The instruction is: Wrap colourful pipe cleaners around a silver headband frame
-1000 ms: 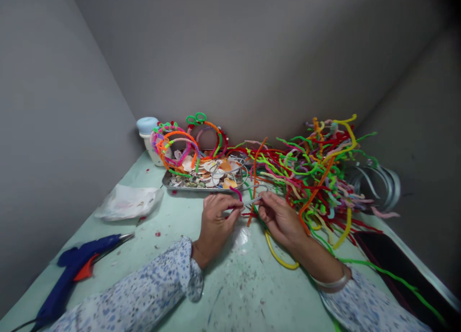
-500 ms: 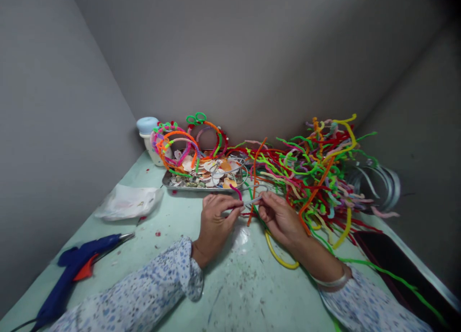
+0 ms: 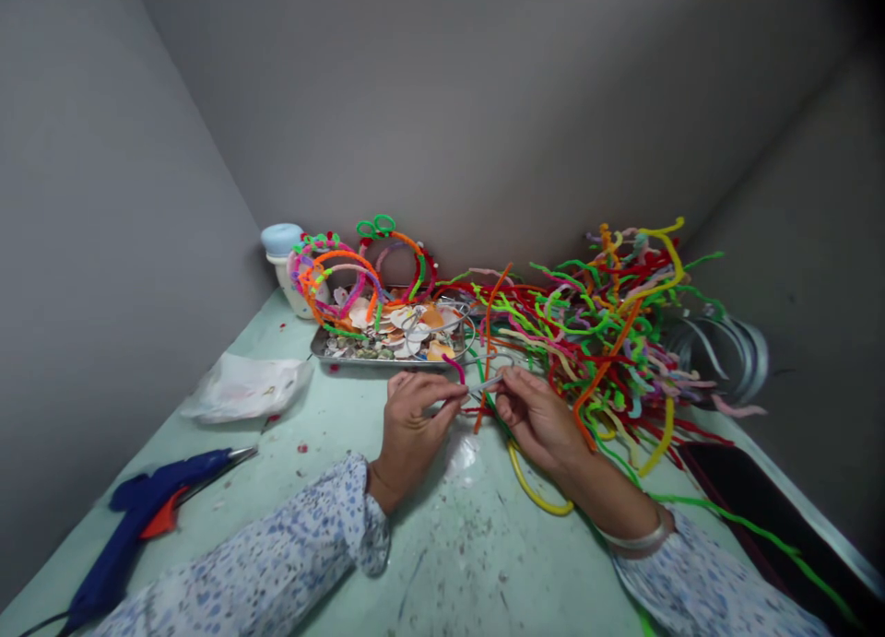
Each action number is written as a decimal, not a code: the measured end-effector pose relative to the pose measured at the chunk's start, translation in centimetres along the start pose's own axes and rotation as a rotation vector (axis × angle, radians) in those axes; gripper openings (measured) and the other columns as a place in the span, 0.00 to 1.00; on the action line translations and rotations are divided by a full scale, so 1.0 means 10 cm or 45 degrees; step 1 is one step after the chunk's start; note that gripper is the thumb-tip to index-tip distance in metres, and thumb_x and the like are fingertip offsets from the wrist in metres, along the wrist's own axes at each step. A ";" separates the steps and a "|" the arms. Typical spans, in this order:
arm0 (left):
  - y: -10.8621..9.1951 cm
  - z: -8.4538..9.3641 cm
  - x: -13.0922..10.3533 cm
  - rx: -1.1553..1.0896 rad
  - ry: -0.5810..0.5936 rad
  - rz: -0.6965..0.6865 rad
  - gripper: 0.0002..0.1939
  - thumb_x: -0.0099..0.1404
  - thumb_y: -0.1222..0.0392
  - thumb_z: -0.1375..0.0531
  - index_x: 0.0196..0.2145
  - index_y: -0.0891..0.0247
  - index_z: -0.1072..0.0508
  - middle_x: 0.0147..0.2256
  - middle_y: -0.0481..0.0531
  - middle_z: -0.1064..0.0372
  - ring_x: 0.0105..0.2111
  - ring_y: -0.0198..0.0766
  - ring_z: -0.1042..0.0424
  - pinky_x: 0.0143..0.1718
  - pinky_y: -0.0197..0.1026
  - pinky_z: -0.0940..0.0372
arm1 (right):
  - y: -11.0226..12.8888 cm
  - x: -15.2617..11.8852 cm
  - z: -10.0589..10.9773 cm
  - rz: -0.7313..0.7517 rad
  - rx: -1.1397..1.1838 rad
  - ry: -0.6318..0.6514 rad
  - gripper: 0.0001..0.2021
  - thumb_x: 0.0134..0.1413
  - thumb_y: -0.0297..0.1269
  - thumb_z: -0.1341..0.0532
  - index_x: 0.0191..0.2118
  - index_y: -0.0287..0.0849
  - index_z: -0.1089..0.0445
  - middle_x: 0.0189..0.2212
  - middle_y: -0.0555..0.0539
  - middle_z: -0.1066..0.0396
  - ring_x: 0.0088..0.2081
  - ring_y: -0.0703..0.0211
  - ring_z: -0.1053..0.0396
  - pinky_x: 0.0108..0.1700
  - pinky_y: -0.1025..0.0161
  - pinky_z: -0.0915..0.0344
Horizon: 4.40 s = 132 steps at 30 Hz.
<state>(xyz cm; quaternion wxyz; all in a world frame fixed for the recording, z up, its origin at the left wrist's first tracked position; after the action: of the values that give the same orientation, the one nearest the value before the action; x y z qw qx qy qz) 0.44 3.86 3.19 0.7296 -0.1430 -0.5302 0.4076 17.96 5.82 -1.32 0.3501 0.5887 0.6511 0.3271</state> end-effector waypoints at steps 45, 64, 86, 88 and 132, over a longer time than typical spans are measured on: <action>0.01 -0.05 -0.01 0.022 0.156 0.121 0.02 0.64 0.64 0.39 0.34 0.60 0.25 0.34 0.49 0.26 0.39 0.40 0.30 0.45 0.46 0.40 | 0.02 -0.03 -0.04 -0.033 -0.046 0.026 0.12 0.47 0.45 0.30 0.28 0.44 0.29 0.25 0.51 0.30 0.21 0.67 0.40 0.20 0.67 0.47; 0.04 -0.05 0.00 0.018 0.126 0.135 0.02 0.64 0.62 0.38 0.33 0.60 0.25 0.33 0.49 0.25 0.37 0.40 0.30 0.45 0.46 0.39 | 0.02 -0.02 -0.03 -0.015 -0.037 0.013 0.10 0.50 0.43 0.31 0.28 0.44 0.29 0.26 0.50 0.29 0.21 0.67 0.40 0.20 0.68 0.45; 0.06 -0.11 -0.01 0.004 0.268 0.196 0.05 0.66 0.61 0.42 0.33 0.61 0.27 0.32 0.50 0.28 0.36 0.40 0.32 0.41 0.45 0.40 | 0.02 -0.02 -0.03 -0.010 -0.033 0.012 0.10 0.49 0.42 0.31 0.28 0.44 0.29 0.25 0.52 0.31 0.21 0.67 0.40 0.20 0.68 0.47; 0.06 -0.12 -0.01 0.023 0.276 0.186 0.05 0.66 0.61 0.43 0.33 0.61 0.27 0.31 0.50 0.28 0.35 0.40 0.32 0.40 0.45 0.40 | 0.02 -0.02 -0.03 -0.009 -0.041 0.013 0.11 0.49 0.43 0.31 0.28 0.44 0.29 0.25 0.52 0.31 0.21 0.67 0.40 0.20 0.68 0.47; 0.04 -0.15 -0.02 -0.233 0.472 0.296 0.13 0.71 0.57 0.50 0.30 0.61 0.33 0.30 0.49 0.37 0.34 0.39 0.36 0.39 0.43 0.41 | 0.00 -0.01 -0.02 -0.020 -0.038 0.024 0.10 0.49 0.41 0.31 0.27 0.43 0.30 0.21 0.54 0.36 0.20 0.68 0.43 0.20 0.68 0.48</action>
<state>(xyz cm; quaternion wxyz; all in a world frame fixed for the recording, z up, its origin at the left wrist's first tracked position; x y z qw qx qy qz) 1.57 4.29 2.22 0.7467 -0.3410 -0.4020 0.4057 17.79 5.73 -1.20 0.3553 0.5750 0.6541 0.3395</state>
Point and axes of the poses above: each hand's wrist, its own x-axis towards the middle knuckle, its own z-axis out of the back of the hand, y = z × x, the point moved 4 cm from there along x, towards the middle knuckle
